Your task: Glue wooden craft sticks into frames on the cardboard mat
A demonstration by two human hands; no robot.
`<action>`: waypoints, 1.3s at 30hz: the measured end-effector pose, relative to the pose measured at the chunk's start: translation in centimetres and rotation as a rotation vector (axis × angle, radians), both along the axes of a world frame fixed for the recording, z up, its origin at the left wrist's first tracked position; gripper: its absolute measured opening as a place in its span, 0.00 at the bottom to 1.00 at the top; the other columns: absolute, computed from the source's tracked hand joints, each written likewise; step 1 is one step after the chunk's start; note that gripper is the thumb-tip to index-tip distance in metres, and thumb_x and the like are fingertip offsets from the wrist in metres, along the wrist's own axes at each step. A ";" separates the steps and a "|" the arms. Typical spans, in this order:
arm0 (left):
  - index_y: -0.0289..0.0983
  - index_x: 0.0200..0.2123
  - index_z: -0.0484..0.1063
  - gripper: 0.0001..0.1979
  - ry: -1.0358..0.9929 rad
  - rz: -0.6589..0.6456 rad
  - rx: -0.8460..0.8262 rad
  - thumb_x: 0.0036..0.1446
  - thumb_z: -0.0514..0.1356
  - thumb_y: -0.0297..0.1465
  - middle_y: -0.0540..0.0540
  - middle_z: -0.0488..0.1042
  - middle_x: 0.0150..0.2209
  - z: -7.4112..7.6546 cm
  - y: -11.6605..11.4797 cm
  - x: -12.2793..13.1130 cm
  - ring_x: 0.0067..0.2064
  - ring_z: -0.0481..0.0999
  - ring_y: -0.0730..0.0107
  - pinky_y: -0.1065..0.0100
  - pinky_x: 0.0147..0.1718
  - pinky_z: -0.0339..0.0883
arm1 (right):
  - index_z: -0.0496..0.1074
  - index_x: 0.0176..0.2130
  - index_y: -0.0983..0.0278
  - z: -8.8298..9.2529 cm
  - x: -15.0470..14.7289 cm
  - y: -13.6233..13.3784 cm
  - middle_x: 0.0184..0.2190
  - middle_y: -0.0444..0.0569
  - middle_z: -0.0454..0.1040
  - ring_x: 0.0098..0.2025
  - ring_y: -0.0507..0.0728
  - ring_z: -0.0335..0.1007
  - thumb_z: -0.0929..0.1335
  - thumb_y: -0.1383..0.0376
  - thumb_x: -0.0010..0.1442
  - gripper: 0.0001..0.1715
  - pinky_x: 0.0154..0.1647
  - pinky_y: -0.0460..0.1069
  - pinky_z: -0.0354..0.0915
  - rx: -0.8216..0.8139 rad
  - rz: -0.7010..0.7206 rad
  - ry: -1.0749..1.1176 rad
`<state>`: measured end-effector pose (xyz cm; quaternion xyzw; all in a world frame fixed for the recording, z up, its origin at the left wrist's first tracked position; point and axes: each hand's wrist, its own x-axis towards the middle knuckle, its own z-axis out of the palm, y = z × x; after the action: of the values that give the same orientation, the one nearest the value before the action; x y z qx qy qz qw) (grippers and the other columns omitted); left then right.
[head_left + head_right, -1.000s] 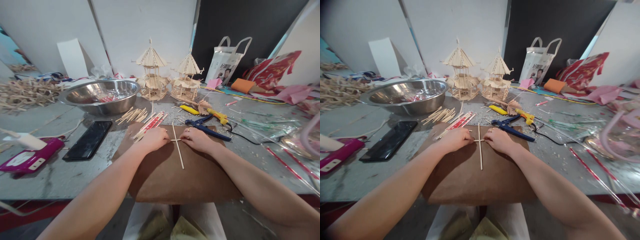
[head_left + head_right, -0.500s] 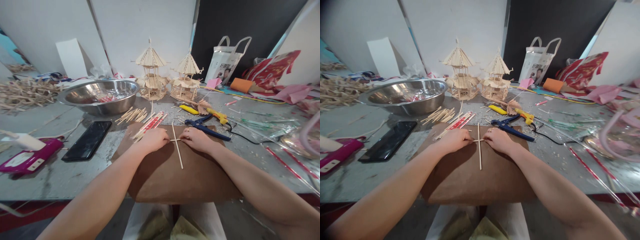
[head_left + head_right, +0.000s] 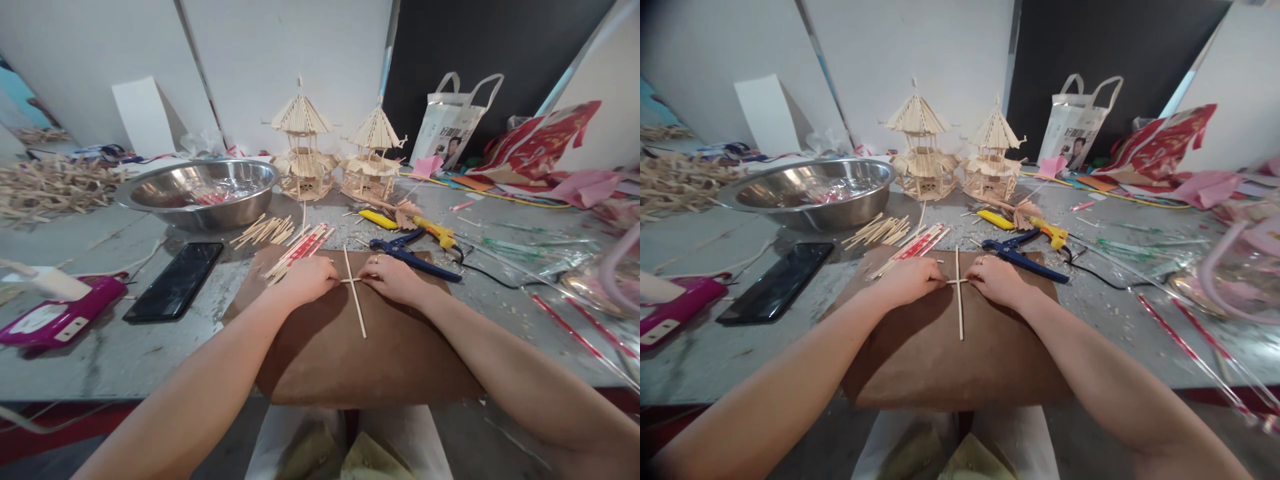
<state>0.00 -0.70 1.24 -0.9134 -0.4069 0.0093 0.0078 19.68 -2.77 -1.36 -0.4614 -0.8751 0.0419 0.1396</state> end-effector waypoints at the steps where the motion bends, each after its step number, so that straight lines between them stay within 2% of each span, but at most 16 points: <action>1: 0.44 0.30 0.73 0.13 0.000 -0.004 0.003 0.51 0.49 0.35 0.49 0.71 0.30 0.0 0.0 0.0 0.31 0.68 0.71 0.72 0.25 0.54 | 0.72 0.34 0.63 0.0 0.0 0.0 0.32 0.48 0.69 0.37 0.52 0.62 0.61 0.66 0.55 0.12 0.38 0.46 0.57 0.000 -0.001 0.001; 13: 0.44 0.30 0.73 0.14 0.015 -0.007 -0.003 0.51 0.48 0.35 0.48 0.70 0.29 0.3 -0.2 0.1 0.30 0.68 0.72 0.72 0.25 0.54 | 0.72 0.34 0.63 0.0 -0.1 0.0 0.32 0.48 0.70 0.36 0.52 0.62 0.61 0.66 0.55 0.12 0.38 0.45 0.57 0.005 -0.001 0.003; 23: 0.44 0.31 0.73 0.13 -0.001 0.002 -0.009 0.51 0.48 0.35 0.49 0.71 0.30 0.1 0.1 0.0 0.31 0.69 0.71 0.72 0.24 0.54 | 0.72 0.34 0.63 0.1 0.1 0.2 0.33 0.48 0.70 0.37 0.52 0.63 0.60 0.66 0.55 0.12 0.39 0.46 0.57 -0.002 0.004 -0.018; 27: 0.42 0.31 0.72 0.13 -0.039 0.005 -0.001 0.52 0.48 0.34 0.49 0.72 0.31 -0.2 0.5 -0.4 0.33 0.69 0.71 0.72 0.27 0.57 | 0.72 0.34 0.63 0.6 0.4 0.1 0.32 0.48 0.71 0.37 0.53 0.63 0.60 0.64 0.56 0.13 0.39 0.46 0.57 0.006 -0.014 -0.023; 30: 0.41 0.34 0.71 0.13 -0.101 0.027 0.030 0.53 0.47 0.35 0.49 0.72 0.34 -0.2 0.6 -0.5 0.36 0.69 0.69 0.71 0.31 0.59 | 0.72 0.33 0.63 1.2 1.4 0.4 0.33 0.48 0.72 0.37 0.53 0.64 0.59 0.63 0.56 0.15 0.38 0.46 0.57 0.044 -0.122 0.003; 39: 0.41 0.33 0.69 0.12 -0.200 0.203 0.024 0.54 0.47 0.35 0.49 0.73 0.34 0.5 0.5 -0.4 0.35 0.70 0.67 0.70 0.31 0.59 | 0.71 0.32 0.62 2.4 6.3 2.1 0.32 0.51 0.72 0.36 0.58 0.65 0.60 0.62 0.52 0.13 0.34 0.50 0.57 0.128 -0.699 -0.046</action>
<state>-0.36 -0.21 1.71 -0.8638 -0.4959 -0.0857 -0.0228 25.96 -0.71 1.07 -0.7241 -0.6681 -0.0739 0.1544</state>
